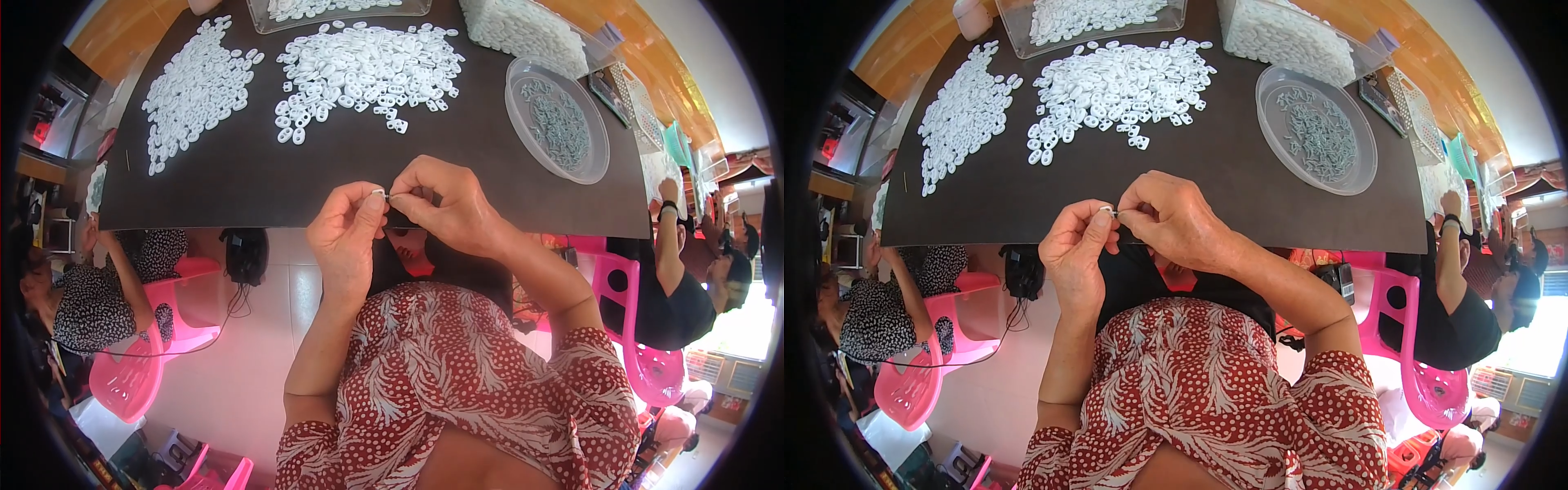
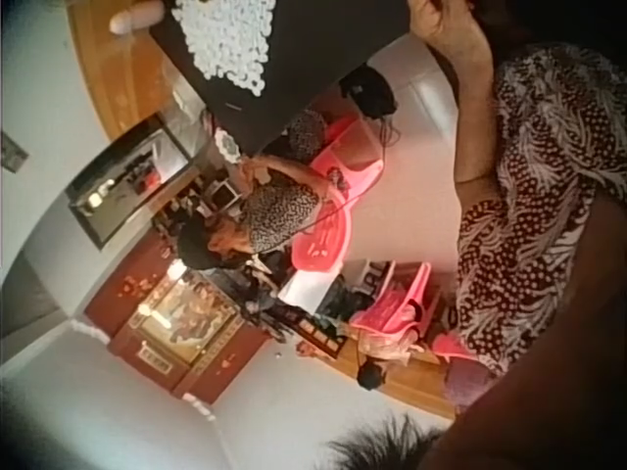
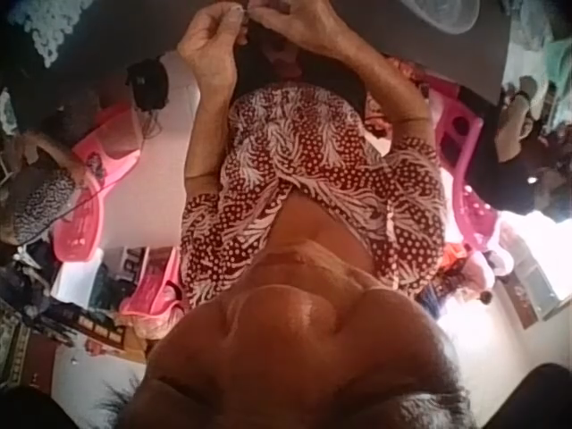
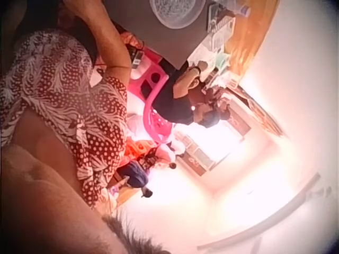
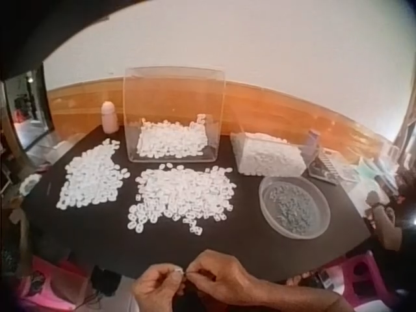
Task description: Inserting small dark pins into white plastic components at an assembly table.
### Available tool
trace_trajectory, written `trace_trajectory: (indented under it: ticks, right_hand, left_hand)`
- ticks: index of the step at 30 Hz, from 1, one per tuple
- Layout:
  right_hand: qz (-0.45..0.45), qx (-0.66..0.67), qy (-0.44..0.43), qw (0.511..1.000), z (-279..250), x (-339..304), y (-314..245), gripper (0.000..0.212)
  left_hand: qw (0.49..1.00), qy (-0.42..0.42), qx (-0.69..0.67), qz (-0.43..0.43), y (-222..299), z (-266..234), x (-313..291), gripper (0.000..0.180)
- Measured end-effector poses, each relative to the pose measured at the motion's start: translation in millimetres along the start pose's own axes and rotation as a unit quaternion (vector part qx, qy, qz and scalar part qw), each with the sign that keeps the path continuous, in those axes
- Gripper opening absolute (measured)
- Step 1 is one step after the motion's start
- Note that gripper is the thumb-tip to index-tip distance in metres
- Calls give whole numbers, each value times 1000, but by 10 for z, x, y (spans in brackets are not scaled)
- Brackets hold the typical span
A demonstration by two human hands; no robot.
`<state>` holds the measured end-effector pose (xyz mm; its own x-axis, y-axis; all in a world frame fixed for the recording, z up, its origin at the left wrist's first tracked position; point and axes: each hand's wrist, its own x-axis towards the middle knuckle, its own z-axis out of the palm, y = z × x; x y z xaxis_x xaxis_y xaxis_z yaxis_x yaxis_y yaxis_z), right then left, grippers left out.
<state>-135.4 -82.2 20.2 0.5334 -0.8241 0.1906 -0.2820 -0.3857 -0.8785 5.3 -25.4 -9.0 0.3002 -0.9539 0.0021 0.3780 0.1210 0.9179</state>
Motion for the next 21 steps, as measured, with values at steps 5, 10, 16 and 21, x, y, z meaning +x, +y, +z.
trace_trajectory:
  ticks: [5, 10, 16, 21]
  right_hand:
    - [-7, -11, 1, 1000, 13, 6, 14, 9]
    - [-12, -18, -1, 1000, 17, 19, 6, 9]
    - [20, 22, -12, 999, 20, -8, 3, 10]
    - [114, 107, -32, 987, 24, -39, -44, 13]
  left_hand:
    - [1000, -2, 6, -5, -7, -5, -2, 9]
    - [1000, -1, 18, -3, -10, -23, -7, 9]
    - [998, -11, 58, 38, -59, -58, -7, 10]
    - [995, -10, 79, 55, -47, -30, -33, 9]
